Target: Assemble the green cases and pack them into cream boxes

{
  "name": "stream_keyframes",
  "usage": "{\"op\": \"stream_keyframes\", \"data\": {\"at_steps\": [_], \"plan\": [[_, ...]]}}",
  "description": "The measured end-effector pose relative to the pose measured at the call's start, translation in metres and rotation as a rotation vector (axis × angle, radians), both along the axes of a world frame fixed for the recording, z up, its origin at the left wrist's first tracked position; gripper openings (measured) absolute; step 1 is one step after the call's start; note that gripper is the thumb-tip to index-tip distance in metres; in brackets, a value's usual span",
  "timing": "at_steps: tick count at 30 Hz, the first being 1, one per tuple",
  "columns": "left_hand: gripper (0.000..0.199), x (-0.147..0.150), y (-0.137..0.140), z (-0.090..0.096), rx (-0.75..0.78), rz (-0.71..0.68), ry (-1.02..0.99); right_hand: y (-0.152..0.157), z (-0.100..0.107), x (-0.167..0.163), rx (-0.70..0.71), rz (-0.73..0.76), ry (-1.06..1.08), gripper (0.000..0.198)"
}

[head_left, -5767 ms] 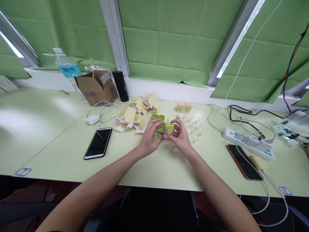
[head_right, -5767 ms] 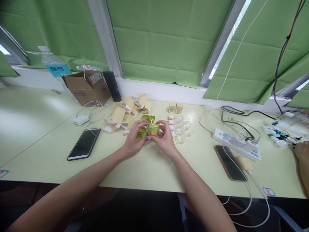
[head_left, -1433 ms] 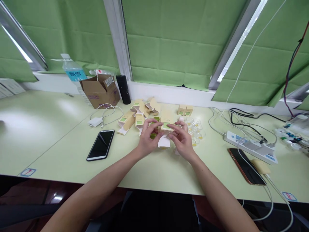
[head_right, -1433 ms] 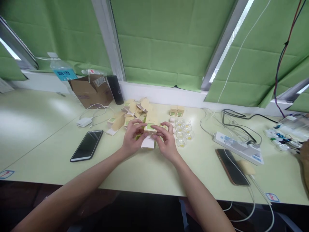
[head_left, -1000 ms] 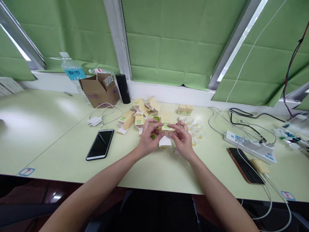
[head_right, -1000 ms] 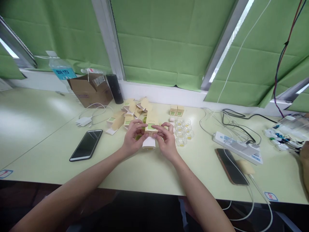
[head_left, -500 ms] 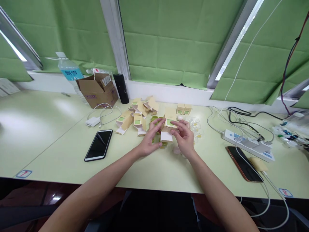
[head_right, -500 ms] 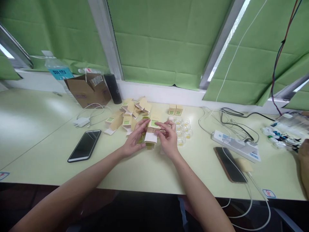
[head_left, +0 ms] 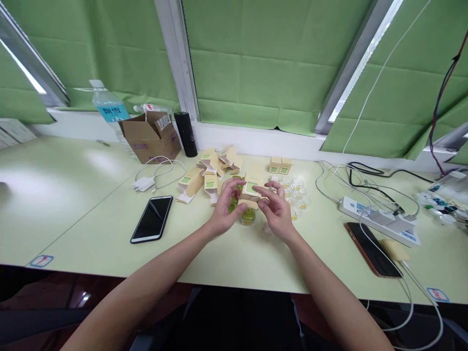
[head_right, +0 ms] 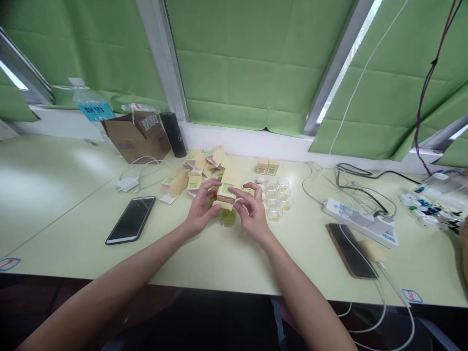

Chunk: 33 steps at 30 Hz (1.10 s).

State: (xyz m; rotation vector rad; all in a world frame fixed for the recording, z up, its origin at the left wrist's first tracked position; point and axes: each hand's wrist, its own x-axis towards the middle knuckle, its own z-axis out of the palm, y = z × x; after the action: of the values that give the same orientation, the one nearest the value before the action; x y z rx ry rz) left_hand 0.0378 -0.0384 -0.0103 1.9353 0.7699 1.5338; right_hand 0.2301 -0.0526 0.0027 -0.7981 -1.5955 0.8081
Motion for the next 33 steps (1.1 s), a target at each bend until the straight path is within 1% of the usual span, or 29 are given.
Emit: {"op": "stream_keyframes", "data": {"at_steps": [5, 11, 18, 22, 26, 30, 33], "plan": [[0.051, 0.0007, -0.0008, 0.0012, -0.018, -0.013, -0.057, -0.0015, 0.0000, 0.0009, 0.029, 0.055, -0.046, 0.036], [0.044, 0.0015, -0.0006, 0.0005, -0.092, -0.068, -0.177, -0.0022, -0.0003, -0.0003, 0.042, 0.107, -0.043, 0.038], [0.041, 0.0015, -0.0004, 0.0004, -0.101, -0.088, -0.210, -0.0032, -0.0010, -0.0014, 0.051, 0.108, -0.051, 0.039], [0.040, 0.0016, -0.0004, -0.0003, -0.090, -0.069, -0.199, -0.0036, -0.0011, -0.0021, 0.049, 0.105, -0.060, 0.040], [0.038, 0.0027, -0.0007, -0.0008, -0.050, -0.015, -0.163, -0.0034, -0.0024, -0.0034, 0.046, 0.078, -0.062, 0.044], [0.033, 0.0046, -0.0010, -0.0009, 0.010, 0.024, -0.121, -0.0030, -0.0036, -0.0056, 0.033, 0.047, -0.021, 0.048], [0.033, 0.0049, -0.0005, -0.0013, 0.035, 0.024, -0.115, -0.0021, -0.0043, -0.0066, 0.041, 0.044, 0.025, 0.050]]}}
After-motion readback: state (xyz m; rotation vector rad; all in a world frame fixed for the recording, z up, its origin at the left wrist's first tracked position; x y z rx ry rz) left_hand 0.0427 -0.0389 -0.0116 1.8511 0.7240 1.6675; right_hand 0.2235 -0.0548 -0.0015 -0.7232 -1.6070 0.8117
